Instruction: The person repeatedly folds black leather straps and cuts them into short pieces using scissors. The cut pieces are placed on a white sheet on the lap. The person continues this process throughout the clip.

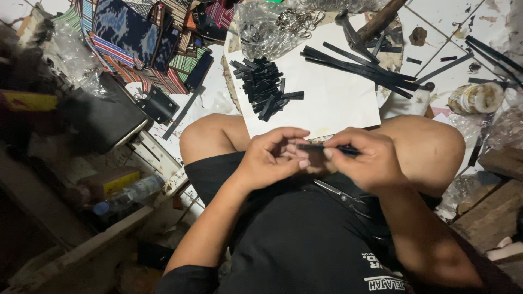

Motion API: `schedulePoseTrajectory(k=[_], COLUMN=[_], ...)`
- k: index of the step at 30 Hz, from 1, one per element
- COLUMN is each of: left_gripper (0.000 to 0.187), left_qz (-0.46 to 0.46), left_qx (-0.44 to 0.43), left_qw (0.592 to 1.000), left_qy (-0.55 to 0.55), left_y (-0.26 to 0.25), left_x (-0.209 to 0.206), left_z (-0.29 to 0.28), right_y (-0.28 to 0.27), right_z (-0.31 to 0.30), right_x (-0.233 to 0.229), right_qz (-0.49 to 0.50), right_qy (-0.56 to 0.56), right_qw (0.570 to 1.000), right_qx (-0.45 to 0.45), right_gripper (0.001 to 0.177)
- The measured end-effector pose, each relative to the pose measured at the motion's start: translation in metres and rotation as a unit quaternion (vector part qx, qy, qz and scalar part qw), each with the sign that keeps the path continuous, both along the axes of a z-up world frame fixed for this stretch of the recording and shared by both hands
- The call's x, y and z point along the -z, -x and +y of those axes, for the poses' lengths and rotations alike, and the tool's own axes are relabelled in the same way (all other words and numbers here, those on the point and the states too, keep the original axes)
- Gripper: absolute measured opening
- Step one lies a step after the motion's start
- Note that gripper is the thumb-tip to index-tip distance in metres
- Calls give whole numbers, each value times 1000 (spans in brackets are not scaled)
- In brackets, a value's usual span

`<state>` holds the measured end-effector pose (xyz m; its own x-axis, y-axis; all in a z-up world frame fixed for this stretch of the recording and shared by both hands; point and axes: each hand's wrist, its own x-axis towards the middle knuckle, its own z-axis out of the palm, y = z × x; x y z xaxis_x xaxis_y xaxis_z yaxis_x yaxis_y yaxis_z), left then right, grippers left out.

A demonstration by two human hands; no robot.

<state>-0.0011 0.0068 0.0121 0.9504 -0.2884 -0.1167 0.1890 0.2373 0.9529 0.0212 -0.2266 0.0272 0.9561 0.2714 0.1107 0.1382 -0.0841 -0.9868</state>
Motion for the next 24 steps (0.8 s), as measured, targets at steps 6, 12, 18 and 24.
schedulePoseTrajectory(k=[6,12,18,24], left_gripper=[39,18,23,27], left_qz=[-90,-181,-143,-133], left_qx=[-42,-77,-75,-52], left_qw=[995,976,984,982], left_qy=[16,-97,-76,-127], left_y=[-6,-14,-11,-12], left_x=[-3,-18,-16,-24], left_z=[-9,-13,-12,-12], right_y=[6,7,8,-1], right_z=[-3,0,2,1], right_x=[18,13,18,-2], right_qz=[109,134,91,-31], right_qy=[-94,-115,-73,33], right_qw=[989,984,992,999], right_qx=[41,39,55,10], right_gripper=[15,15,14,14])
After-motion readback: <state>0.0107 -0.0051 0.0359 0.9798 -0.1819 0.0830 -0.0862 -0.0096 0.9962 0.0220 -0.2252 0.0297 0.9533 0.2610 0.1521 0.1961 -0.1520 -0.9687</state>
